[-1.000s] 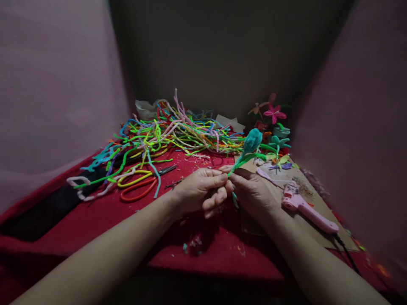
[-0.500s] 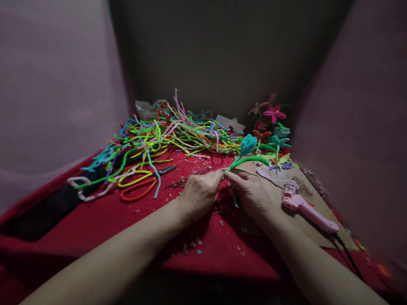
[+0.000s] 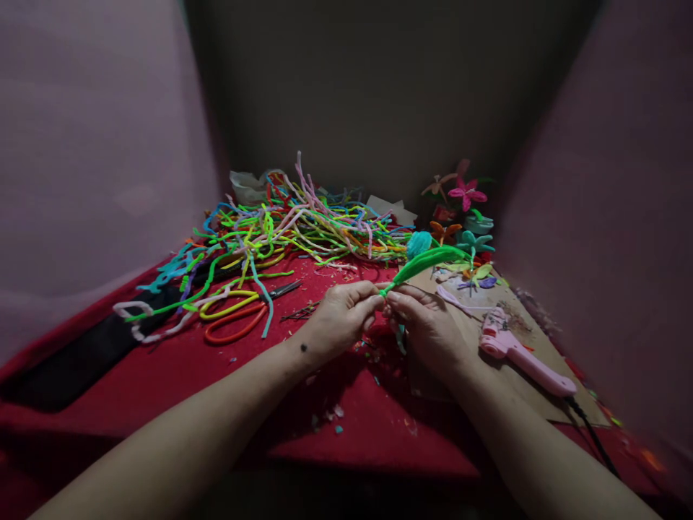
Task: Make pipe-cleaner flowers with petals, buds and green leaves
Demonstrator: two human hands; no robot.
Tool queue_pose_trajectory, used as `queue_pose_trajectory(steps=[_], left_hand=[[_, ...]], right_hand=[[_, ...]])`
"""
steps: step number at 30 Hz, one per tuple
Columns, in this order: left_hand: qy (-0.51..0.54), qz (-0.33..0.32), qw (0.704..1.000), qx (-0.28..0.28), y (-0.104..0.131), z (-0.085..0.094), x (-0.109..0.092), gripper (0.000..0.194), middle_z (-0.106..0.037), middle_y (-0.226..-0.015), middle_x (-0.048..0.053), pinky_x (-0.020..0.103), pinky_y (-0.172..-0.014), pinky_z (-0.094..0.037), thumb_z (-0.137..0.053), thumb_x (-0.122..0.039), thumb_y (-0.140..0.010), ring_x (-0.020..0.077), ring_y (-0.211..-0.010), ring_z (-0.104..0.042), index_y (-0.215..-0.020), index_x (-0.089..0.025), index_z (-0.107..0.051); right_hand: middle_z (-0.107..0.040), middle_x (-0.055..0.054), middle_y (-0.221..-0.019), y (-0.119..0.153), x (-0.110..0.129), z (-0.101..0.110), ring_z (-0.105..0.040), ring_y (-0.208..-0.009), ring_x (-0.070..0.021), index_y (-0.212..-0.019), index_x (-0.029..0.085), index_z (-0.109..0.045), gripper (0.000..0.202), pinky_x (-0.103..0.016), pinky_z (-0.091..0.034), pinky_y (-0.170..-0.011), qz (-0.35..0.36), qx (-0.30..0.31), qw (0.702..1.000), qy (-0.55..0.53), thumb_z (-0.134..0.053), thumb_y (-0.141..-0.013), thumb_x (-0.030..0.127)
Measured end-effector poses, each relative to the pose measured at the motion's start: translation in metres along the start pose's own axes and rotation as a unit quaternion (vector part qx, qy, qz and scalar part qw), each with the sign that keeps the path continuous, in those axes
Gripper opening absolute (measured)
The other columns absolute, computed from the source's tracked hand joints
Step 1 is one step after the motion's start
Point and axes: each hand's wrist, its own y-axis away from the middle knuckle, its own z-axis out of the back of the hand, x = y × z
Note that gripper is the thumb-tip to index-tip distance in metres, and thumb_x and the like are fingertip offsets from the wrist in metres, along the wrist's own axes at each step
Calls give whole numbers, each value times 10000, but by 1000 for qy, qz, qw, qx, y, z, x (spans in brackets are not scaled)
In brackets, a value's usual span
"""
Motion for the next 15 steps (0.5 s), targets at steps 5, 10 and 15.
queue_pose_trajectory(steps=[5, 10, 15], left_hand=[[190, 84, 976, 64, 2, 2, -4, 203, -367, -428, -96, 143, -322, -239, -550, -322, -785, 17, -298, -268, -685, -155, -493], [305, 106, 940, 115, -1, 4, 2, 162, -352, -410, -107, 135, -304, -291, -526, -295, -814, 1, -277, -174, -755, -144, -533], [332, 128, 924, 142, -3, 5, 5, 171, -347, -429, -105, 129, -297, -277, -500, -278, -835, -3, -285, -149, -758, -129, -536]], right_hand=[[-567, 18, -621, -1, 0, -2, -459, -567, -104, -799, 184, -688, 135, -244, -387, -566, -20, 20, 996, -90, -642, -709, 274], [-624, 0, -667, -2, -2, -2, -539, -607, -134, -892, 201, -689, 210, -286, -453, -624, -36, 56, 988, -141, -648, -697, 269], [-645, -17, -694, -6, -11, -1, -565, -582, -128, -799, 179, -678, 168, -280, -454, -591, -51, 70, 983, -160, -659, -696, 309]])
